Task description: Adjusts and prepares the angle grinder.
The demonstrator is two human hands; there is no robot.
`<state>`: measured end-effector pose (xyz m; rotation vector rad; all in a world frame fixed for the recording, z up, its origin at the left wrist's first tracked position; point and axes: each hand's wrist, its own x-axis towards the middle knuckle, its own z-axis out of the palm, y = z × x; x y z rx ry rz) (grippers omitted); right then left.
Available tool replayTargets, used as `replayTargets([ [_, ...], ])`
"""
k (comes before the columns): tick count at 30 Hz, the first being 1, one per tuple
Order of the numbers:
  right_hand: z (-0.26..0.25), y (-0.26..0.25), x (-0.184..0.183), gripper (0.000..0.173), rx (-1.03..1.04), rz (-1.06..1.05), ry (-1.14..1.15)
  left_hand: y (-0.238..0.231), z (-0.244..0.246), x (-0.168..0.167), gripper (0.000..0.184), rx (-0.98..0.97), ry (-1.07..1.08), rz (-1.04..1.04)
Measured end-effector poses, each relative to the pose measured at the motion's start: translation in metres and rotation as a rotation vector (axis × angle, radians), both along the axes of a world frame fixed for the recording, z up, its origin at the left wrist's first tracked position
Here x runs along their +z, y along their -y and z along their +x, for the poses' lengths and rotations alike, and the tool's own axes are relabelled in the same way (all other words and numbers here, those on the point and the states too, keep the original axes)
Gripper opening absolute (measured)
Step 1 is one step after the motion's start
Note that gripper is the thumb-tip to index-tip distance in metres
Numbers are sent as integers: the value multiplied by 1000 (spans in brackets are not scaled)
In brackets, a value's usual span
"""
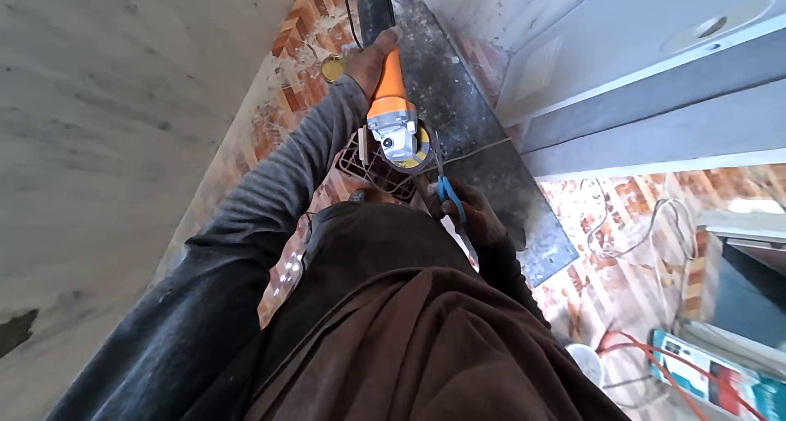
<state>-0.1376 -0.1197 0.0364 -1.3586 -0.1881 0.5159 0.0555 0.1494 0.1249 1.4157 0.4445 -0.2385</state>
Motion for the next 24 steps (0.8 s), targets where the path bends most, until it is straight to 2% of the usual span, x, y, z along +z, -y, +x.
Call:
replayTargets([
  [5,21,-11,-1,55,-76,-121,19,11,-8,1,56,-73,-27,26],
  [8,25,-12,2,51,-56,-176,57,16,-14,9,58,-86,-67,60],
  [12,23,-11,4,57,-40,-218,75,16,-10,3,59,-118,-57,49],
  [24,1,-28,11,48,-299,-31,70,20,4,27,52,-194,93,5],
])
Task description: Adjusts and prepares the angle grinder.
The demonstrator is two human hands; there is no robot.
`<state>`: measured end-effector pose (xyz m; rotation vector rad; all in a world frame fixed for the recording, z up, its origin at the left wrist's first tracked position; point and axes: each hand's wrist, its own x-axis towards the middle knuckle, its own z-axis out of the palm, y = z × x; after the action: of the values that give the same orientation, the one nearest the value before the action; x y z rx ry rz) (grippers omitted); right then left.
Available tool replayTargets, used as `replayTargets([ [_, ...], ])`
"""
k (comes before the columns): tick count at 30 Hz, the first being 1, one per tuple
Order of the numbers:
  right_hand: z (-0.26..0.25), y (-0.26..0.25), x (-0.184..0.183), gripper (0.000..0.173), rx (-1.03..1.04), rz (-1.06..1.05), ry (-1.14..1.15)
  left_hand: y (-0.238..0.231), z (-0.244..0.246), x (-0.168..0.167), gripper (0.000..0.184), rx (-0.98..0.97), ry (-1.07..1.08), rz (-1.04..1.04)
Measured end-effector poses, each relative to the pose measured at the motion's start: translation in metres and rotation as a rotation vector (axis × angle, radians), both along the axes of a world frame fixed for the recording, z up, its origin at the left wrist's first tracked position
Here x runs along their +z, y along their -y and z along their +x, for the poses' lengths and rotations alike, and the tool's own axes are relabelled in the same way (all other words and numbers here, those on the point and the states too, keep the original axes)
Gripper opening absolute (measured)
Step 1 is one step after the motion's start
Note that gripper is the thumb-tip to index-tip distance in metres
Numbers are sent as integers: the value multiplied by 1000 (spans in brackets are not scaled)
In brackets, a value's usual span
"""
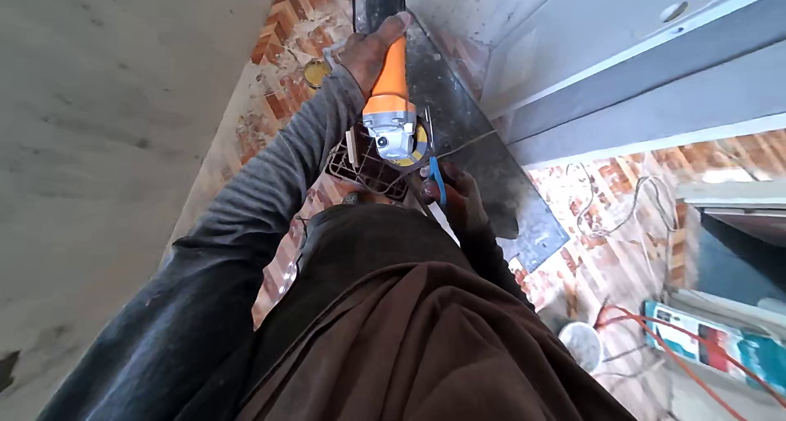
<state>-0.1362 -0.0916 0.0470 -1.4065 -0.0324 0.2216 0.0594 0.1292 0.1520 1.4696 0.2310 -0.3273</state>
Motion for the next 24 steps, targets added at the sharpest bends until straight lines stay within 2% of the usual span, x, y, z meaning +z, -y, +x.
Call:
replayTargets([
  [3,-6,-1,4,41,-61,34,46,10,1,15,45,9,39,-66],
  [6,-12,0,8,43,-115,36,76,22,5,31,41,-48,107,-107],
  [11,-18,2,15,38,-251,57,122,50,14,58,43,-136,213,-76],
  [14,-22,3,23,35,-323,67,168,68,17,71,41,-181,276,-132],
  [24,-16,5,50,40,-556,17,222,123,16,127,35,-325,432,-138],
])
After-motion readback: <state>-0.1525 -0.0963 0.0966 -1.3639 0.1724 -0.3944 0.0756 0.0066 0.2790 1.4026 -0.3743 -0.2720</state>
